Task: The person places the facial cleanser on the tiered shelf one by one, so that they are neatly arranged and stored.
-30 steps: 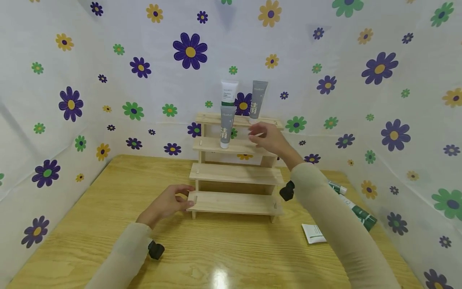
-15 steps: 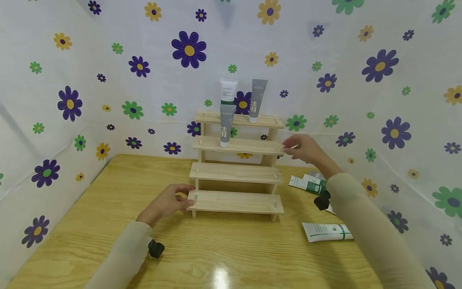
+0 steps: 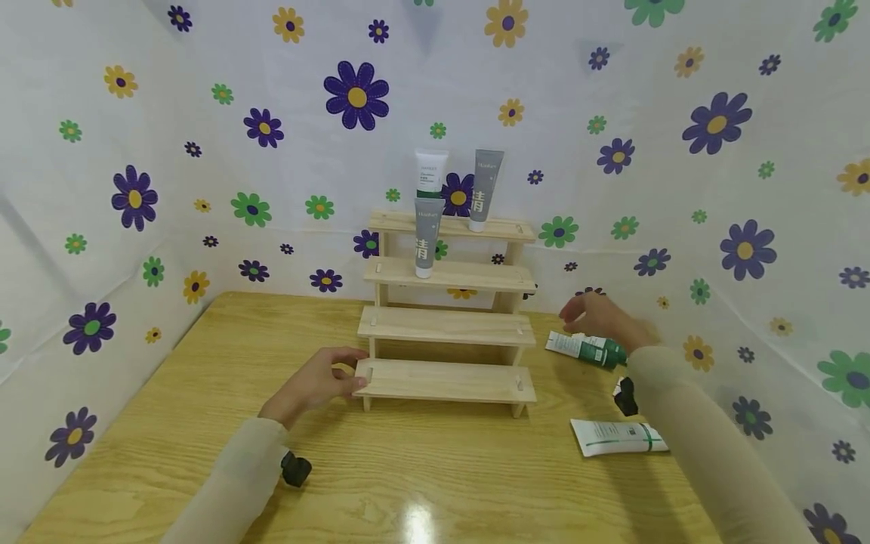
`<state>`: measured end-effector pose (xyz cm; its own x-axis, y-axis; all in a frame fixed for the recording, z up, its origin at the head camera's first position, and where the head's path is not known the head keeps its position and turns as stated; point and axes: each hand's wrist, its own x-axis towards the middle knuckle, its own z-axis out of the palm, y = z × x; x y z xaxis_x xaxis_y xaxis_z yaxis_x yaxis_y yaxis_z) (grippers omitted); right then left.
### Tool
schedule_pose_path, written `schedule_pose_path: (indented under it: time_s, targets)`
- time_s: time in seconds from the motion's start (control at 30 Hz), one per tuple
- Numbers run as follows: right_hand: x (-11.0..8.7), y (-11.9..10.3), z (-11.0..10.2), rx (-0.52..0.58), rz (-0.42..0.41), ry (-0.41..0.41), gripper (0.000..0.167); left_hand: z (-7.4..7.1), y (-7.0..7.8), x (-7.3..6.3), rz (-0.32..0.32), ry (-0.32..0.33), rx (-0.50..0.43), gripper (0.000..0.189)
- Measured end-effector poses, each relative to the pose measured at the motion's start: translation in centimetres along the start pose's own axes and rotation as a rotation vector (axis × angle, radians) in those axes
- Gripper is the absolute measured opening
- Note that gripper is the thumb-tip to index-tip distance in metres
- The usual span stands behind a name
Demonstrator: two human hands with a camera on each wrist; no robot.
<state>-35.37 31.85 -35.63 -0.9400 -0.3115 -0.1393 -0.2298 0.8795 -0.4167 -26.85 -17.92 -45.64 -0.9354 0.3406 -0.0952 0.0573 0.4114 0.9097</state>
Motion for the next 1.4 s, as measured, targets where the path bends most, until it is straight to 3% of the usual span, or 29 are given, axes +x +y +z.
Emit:
schedule_pose_path:
  time_s: [0.13, 0.33, 0.53, 1.0, 1.17, 1.4]
  targets:
    - [-0.1, 1.3, 0.6, -0.08, -0.009, -0.032, 0.03, 0.1, 0.0, 0.0, 0.0, 0.0, 0.003, 0.052]
    - [-0.2, 3.0, 1.5, -0.089, 0.021, -0.061, 0.034, 0.2, 0.3, -0.1, -0.008, 0.002, -0.001, 0.052]
    - [-0.5, 4.5, 2.3, -0.053, 0.065, -0.034, 0.032, 0.3, 0.4, -0.1, -0.015, 0.004, 0.002, 0.052]
    - [-0.4, 5.3, 3.5, -0.073, 0.074, 0.018, 0.038, 0.1, 0.1, -0.1, -0.003, 0.007, 0.004, 0.052]
    - [-0.1, 5.4, 4.0, -0.077, 0.064, 0.015, 0.041, 0.1, 0.0, -0.1, -0.011, 0.011, 0.005, 0.052]
    - [0.1, 6.0, 4.3, -0.127, -0.017, 0.025, 0.035, 0.1, 0.1, -0.2, -0.022, 0.019, 0.014, 0.052]
